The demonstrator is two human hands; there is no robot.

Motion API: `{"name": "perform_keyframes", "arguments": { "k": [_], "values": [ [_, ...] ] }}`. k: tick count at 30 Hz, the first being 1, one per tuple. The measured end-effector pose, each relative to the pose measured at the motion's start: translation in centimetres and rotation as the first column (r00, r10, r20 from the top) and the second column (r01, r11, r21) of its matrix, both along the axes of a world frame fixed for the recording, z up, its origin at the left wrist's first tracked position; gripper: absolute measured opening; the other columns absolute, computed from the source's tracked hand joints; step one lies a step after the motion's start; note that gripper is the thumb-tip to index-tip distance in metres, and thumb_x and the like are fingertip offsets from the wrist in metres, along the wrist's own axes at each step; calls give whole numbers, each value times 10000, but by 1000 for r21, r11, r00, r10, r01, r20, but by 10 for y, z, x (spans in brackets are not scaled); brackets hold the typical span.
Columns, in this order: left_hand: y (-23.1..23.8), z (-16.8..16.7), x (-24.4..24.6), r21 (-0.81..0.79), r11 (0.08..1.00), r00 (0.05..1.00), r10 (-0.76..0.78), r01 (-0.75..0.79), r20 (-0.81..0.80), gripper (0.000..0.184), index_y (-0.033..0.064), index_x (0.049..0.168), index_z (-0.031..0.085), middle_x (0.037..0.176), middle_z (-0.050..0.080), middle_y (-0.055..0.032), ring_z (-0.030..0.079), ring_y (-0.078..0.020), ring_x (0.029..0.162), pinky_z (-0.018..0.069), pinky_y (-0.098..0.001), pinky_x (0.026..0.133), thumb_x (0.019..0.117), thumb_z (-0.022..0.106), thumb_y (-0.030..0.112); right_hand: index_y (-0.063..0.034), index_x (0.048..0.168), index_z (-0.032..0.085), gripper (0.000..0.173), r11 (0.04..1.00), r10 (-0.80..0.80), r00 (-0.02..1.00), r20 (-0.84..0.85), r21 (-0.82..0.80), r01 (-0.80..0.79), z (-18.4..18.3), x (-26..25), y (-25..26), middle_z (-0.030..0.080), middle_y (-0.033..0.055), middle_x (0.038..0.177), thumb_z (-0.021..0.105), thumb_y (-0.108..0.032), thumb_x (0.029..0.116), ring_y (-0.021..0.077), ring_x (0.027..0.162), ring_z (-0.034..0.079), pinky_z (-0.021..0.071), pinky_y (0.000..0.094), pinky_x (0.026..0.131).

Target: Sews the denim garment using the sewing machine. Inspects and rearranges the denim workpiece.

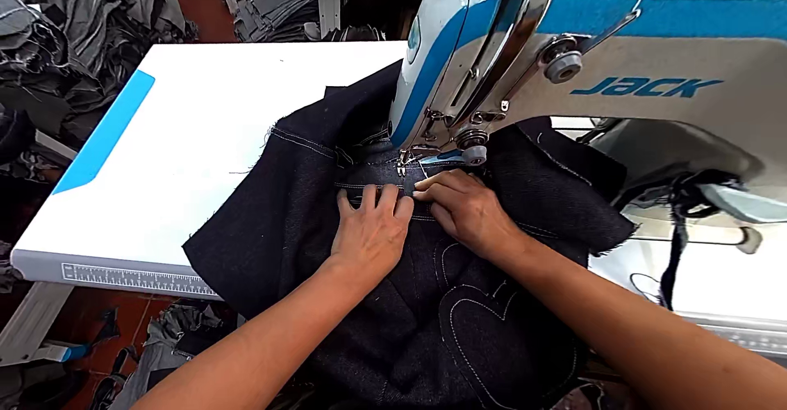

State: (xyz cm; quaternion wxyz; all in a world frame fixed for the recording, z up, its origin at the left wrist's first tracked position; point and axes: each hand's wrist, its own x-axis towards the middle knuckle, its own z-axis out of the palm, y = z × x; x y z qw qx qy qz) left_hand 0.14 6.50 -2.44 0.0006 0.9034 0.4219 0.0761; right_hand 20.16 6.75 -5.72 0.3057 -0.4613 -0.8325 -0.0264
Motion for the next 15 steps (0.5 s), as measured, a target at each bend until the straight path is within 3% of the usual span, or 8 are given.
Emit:
{"name": "perform_keyframes", "arguments": {
  "k": [2,4,6,8,12,15],
  "values": [
    [1,-2,-2,-25,1000,1000,2,-2,14,447,127,1435,560,1595,435,-120,488,-435,1385,328,-759,1049,998,525,43,16,929,740,215,1000,10,1000,-2,17,-10,0,3,3,732,185,1044,528,-15,911,375,1002,696,536,516,842],
    [2,-3,-2,-49,999,1000,9,-10,-21,590,136,1584,402,1654,370,-77,452,-399,1436,270,-772,1083,1010,489,33,21,906,734,197,1000,12,1000,-1,24,-12,1,4,4,722,184,988,541,-17,912,372,960,693,534,511,816],
    [2,3,1,-90,995,993,22,-32,-113,554,70,1580,395,1624,418,-94,442,-372,1449,258,-764,1102,1031,467,40,21,902,735,194,1000,12,1000,1,23,-12,1,4,7,721,187,971,545,-16,908,379,948,692,526,523,797],
    [-1,11,6,-117,991,974,30,-57,-224,522,9,1568,386,1610,418,-147,455,-379,1430,317,-733,1083,1050,445,33,26,894,734,192,999,13,1000,-6,29,-13,1,3,8,719,195,956,544,-4,897,387,927,689,526,524,784],
    [-4,20,13,-146,985,941,33,-86,-336,535,-23,1589,310,1636,340,-209,430,-429,1432,406,-674,1052,1065,413,17,14,889,738,208,998,25,1000,-13,63,-24,-1,6,10,726,183,951,530,-1,890,378,932,693,536,505,804],
    [-6,21,16,-134,986,933,43,-97,-357,525,-31,1587,305,1633,328,-234,426,-453,1428,427,-671,1031,1073,394,21,8,904,748,229,996,51,999,-15,73,-50,-1,10,12,736,174,964,520,14,892,366,930,692,533,494,816]
  ]
}}
